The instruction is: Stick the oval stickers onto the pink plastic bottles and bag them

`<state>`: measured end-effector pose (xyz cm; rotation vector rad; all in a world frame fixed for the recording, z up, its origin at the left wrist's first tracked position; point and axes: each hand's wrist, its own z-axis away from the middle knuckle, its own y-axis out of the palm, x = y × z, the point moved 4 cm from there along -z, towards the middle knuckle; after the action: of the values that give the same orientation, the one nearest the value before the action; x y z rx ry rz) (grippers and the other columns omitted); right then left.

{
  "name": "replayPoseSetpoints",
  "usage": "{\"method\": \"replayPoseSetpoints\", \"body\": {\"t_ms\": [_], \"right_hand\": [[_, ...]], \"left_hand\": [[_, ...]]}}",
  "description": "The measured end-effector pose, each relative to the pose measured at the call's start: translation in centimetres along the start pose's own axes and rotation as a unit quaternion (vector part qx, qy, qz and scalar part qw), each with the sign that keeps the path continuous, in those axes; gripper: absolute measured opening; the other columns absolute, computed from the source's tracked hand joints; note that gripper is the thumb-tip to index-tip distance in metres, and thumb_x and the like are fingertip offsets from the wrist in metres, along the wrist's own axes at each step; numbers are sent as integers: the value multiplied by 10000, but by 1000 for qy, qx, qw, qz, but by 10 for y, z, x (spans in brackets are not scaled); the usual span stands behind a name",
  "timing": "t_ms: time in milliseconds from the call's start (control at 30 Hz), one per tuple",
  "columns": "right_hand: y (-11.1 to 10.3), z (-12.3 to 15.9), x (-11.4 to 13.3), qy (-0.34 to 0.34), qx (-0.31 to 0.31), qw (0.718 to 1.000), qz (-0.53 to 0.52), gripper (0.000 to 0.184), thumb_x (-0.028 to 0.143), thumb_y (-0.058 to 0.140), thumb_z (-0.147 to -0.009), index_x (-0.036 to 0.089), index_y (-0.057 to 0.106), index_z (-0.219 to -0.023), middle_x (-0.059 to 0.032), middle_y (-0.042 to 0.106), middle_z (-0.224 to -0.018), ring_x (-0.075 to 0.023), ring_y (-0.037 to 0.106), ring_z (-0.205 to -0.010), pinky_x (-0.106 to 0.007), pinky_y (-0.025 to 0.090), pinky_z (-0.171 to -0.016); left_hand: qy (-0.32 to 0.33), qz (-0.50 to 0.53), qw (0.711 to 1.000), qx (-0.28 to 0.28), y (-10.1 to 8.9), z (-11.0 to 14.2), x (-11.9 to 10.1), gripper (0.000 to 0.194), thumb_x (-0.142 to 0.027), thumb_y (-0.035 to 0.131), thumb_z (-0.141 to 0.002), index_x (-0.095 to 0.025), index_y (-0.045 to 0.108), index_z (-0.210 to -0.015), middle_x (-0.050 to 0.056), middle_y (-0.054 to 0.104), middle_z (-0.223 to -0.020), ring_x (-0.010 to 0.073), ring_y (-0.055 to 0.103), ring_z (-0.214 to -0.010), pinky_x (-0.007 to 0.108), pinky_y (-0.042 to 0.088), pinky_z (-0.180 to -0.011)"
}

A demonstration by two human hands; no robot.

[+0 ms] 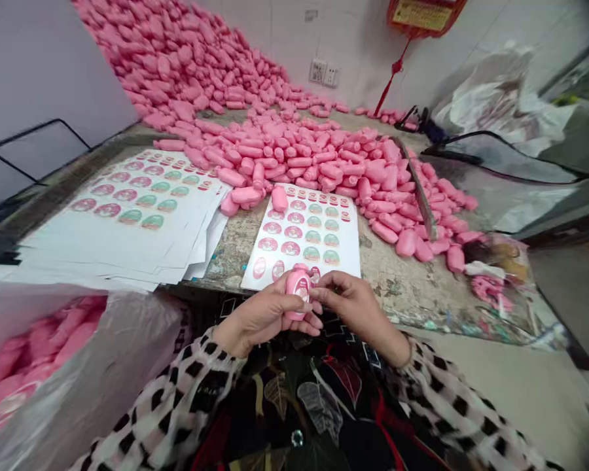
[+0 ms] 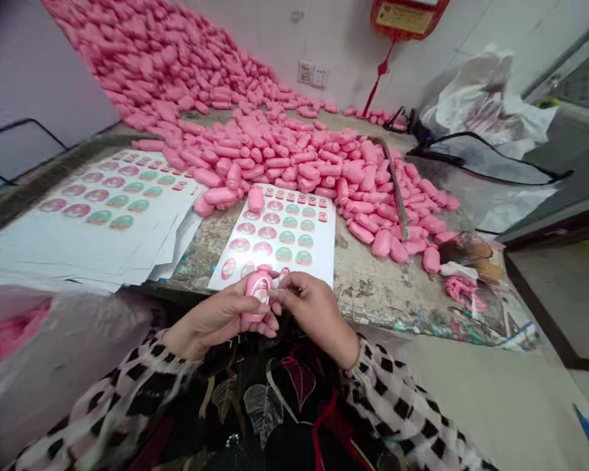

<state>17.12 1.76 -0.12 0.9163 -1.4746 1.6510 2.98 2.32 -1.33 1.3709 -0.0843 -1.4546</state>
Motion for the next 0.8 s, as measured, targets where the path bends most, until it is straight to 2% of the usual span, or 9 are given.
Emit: {"method": "replayPoseSetpoints", "body": {"t_ms": [100,167,233,300,400,600,733,800], "right_hand": [[-19,-6,-2,36,-25,997,-58,249,420,658,-705,180,592,-716,18,565,-670,-115,476,-615,-239,362,-569],[-19,-6,0,47,-33,991,-119,279,410,703,-656,185,574,-758,33,533,-664,-106,461,-598,-230,361,-554],[-9,-2,4,44,-45,982,-179,368,374,752,-603,207,551,-862,53,496,-674,-96,449,-590,-221,364,-549],[6,4,7,30,-69,971,-225,435,346,757,-606,231,515,-949,61,475,-698,-94,449,-604,-216,379,-562],[24,9,7,16,-99,957,-271,382,345,714,-671,238,496,-966,54,465,-730,-94,457,-642,-215,398,-596],[28,7,2,-5,-112,963,-244,268,406,641,-741,213,529,-890,35,503,-749,-95,464,-631,-216,396,-587],[26,2,-2,-21,-95,975,-198,255,441,566,-792,207,552,-892,26,537,-739,-105,481,-634,-224,399,-592],[17,-4,-7,-36,-84,985,-145,253,440,539,-809,203,573,-892,15,567,-748,-117,502,-664,-234,408,-620]], "left_hand": [[4,19,1000,13,0,2,-1,360,-86,562,-748,-183,408,-1059,64,618,-900,185,646,-730,407,504,-748],[0,31,999,16,2,1,1,302,-96,567,-748,-166,428,-1007,66,617,-885,192,649,-749,401,504,-760],[-10,36,999,23,8,-1,5,263,-101,570,-745,-157,434,-963,55,617,-826,194,652,-748,388,505,-762],[-29,28,999,34,15,-3,9,280,-95,572,-737,-156,422,-966,42,616,-751,183,653,-714,367,508,-749],[-49,-1,998,38,22,-1,13,382,-84,582,-722,-166,365,-1025,27,611,-687,165,647,-651,330,514,-694],[-37,-51,998,32,21,8,12,621,-153,636,-731,-231,227,-1191,-25,573,-670,146,615,-567,300,516,-573],[-15,-69,997,-2,17,7,11,442,-355,543,-827,-228,284,-1162,4,564,-738,114,550,-482,231,449,-426],[9,-68,997,-26,15,12,7,356,-383,471,-866,-222,335,-1153,24,568,-774,106,537,-506,221,433,-435]]}}
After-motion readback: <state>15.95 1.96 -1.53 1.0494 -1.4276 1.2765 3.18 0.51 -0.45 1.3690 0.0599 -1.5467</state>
